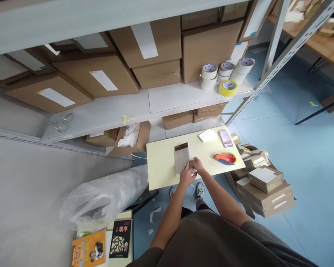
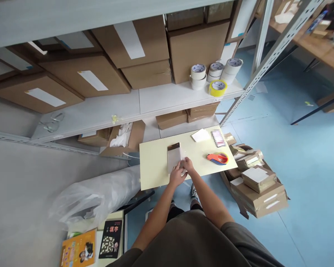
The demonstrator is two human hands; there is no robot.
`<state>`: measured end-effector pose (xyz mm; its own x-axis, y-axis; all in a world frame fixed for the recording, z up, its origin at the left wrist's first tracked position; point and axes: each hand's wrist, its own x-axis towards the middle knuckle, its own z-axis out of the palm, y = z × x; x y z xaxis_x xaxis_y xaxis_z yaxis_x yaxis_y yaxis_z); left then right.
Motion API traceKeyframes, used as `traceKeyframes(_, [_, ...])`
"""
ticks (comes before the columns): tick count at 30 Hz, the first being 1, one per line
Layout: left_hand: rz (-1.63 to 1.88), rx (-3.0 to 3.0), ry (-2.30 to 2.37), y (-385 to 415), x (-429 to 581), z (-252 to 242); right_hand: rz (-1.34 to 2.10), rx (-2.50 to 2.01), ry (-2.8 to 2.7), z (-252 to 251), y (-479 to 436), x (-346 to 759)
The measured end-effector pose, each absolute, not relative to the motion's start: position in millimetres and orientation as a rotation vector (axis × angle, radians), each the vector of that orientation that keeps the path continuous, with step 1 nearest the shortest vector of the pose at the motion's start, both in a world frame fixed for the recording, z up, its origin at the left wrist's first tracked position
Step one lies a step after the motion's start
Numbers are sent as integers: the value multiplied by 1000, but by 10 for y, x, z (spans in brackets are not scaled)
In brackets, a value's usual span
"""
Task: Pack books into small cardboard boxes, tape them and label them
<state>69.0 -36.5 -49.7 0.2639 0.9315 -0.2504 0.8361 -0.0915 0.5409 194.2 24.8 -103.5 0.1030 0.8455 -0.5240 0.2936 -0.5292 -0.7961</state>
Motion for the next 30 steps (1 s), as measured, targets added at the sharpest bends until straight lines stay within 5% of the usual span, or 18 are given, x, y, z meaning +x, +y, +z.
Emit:
traceKeyframes(7, [-197, 1837, 1545, -417, 1065, -889, 1272, -2163, -1181, -1329, 192, 2486])
traceKeyframes(17, [321, 1589, 1953, -286, 561, -1037, 1528, -1826, -1262, -1518, 36, 2274])
traceKeyframes(30, [182, 1458, 2019, -99, -614, -1210, 1680, -1642, -797, -1627, 306, 1425])
